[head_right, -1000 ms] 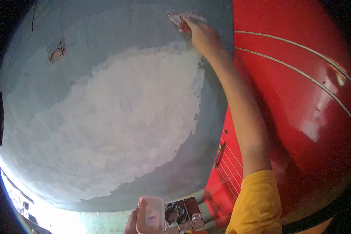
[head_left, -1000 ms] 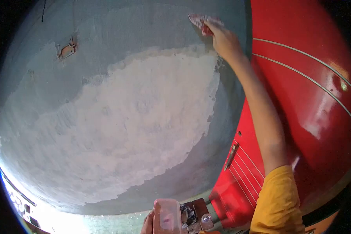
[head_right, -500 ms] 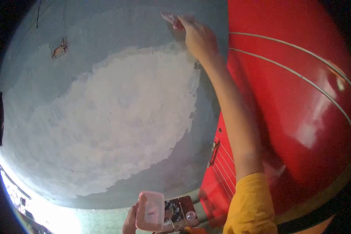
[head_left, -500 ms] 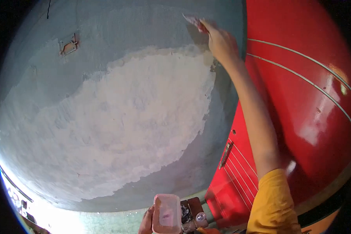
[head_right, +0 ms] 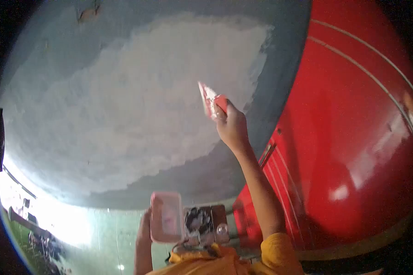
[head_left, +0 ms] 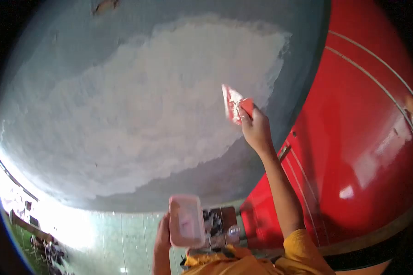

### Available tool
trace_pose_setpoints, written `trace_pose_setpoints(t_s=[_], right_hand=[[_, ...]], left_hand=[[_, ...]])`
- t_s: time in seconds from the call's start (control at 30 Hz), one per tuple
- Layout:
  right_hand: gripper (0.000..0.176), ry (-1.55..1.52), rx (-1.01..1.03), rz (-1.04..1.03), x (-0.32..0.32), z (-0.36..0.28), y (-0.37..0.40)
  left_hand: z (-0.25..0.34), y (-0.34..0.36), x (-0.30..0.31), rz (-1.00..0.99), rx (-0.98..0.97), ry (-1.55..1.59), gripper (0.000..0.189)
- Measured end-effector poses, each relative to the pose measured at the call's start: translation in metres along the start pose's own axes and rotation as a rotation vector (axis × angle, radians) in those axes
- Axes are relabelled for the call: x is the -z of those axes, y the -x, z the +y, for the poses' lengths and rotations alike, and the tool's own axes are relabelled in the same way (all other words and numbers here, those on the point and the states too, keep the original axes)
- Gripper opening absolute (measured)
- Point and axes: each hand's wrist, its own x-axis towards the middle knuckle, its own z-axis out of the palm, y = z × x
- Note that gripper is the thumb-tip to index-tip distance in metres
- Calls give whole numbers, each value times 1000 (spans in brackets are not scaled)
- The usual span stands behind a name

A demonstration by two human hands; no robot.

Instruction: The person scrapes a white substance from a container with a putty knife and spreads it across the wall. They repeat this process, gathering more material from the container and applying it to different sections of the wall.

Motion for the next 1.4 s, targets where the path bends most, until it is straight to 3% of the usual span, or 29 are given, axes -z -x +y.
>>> trace_pose_setpoints(t_s=[0.1,0.17,0.23,0.3,0.4,0.43,0.5,0.6,0.7,0.8,0.87,1.07,1.27,1.4], right_hand=[[25,-752,-340,-127,-14,-29,69],[27,-936,-502,-230,-32,-30,117],[29,-1112,-692,-268,-47,-50,156],[29,-1056,-777,-299,-55,-59,184],[30,-1065,-863,-300,-58,-65,208],[33,-943,-876,-239,-63,-52,216],[35,-756,-717,-52,-65,-30,218],[33,-743,-581,130,-70,-53,229],[30,-572,-340,-40,-84,-67,262],[39,-446,-70,-110,-117,-69,301],[46,-334,-3,-147,-127,-67,315],[53,-263,43,-127,-145,-75,332],[49,-352,-130,-75,-163,-65,348],[41,-133,-290,-249,-159,-30,356]], left_hand=[[9,-16,6,94,-160,-27,54],[38,-7,-18,102,-241,-95,55],[37,-15,0,114,-296,-60,57],[49,-6,-2,196,-272,-97,58],[57,5,19,106,-389,-87,59],[60,9,24,124,-374,-80,58],[53,11,26,161,-340,-72,57],[47,16,45,129,-285,7,55],[48,23,37,199,-252,56,52],[51,29,33,153,-221,186,52],[54,32,30,167,-192,165,53],[62,48,41,179,-132,79,57],[66,52,44,92,-211,13,60],[64,55,53,86,-147,73,61]])
